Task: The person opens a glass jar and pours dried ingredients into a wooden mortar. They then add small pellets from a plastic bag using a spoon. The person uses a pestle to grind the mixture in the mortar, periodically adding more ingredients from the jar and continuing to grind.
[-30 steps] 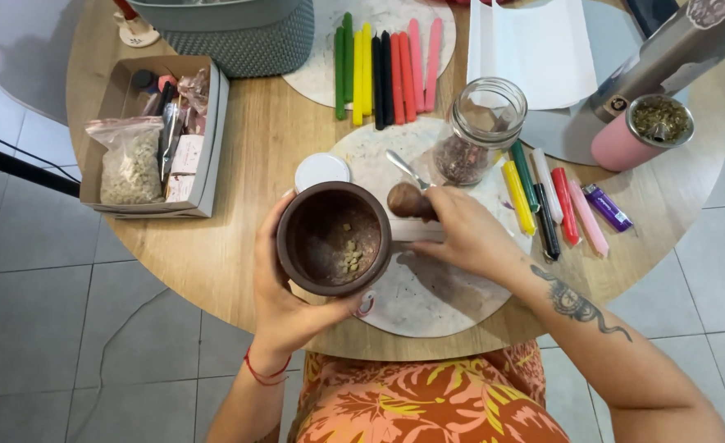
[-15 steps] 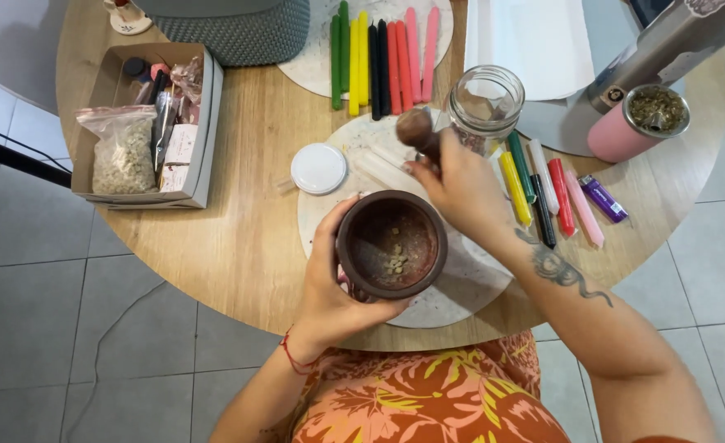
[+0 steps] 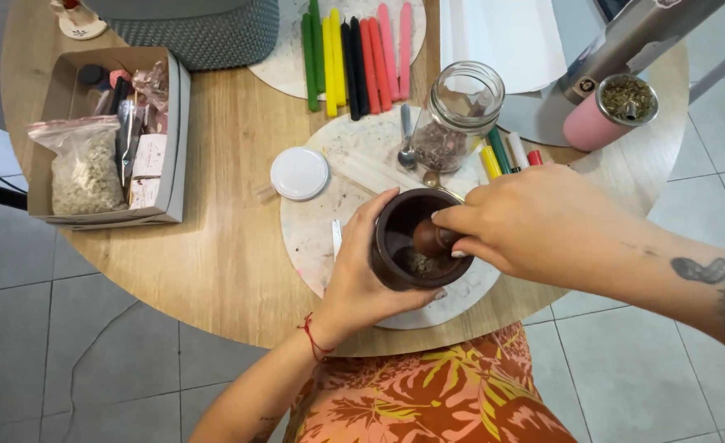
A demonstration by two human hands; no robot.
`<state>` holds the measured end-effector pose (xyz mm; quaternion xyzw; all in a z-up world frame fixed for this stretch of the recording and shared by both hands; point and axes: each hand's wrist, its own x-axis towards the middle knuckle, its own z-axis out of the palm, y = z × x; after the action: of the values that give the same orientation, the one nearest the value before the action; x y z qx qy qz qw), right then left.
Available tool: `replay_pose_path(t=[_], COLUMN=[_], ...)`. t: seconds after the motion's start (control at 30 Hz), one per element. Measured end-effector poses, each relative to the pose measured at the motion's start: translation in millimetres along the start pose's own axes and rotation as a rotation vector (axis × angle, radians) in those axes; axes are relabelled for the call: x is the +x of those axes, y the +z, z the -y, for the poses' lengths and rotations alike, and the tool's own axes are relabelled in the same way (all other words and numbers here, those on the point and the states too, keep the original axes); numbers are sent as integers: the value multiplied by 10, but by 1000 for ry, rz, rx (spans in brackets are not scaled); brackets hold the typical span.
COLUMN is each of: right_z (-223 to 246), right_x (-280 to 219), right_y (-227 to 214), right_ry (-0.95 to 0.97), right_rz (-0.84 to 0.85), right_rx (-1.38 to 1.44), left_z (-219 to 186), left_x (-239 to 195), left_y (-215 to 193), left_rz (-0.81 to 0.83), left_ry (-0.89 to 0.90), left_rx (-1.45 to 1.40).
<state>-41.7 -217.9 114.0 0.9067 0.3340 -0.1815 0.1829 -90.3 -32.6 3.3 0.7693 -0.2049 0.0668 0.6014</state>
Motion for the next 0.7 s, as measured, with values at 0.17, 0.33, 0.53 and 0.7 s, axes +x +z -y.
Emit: replay_pose_path(t=[0.17,0.33,0.53,0.7], right_z=[123,154,111,92], right_x=[187,369,543,560], right_y=[-21,-22,-124,-177], right_ry=[-115,-123,-73,-95], right_rz=[156,108,121,159], right_rx=[-51,-68,-93,-72], left_z=[-21,-8,22,51], left_x=[-111,-41,41,63], left_y=[40,28,-31,-62], left_rz=[-53,-134,-154,-88], left_ry=[-69,-91,-84,-106], left_rx=[41,23,64,75])
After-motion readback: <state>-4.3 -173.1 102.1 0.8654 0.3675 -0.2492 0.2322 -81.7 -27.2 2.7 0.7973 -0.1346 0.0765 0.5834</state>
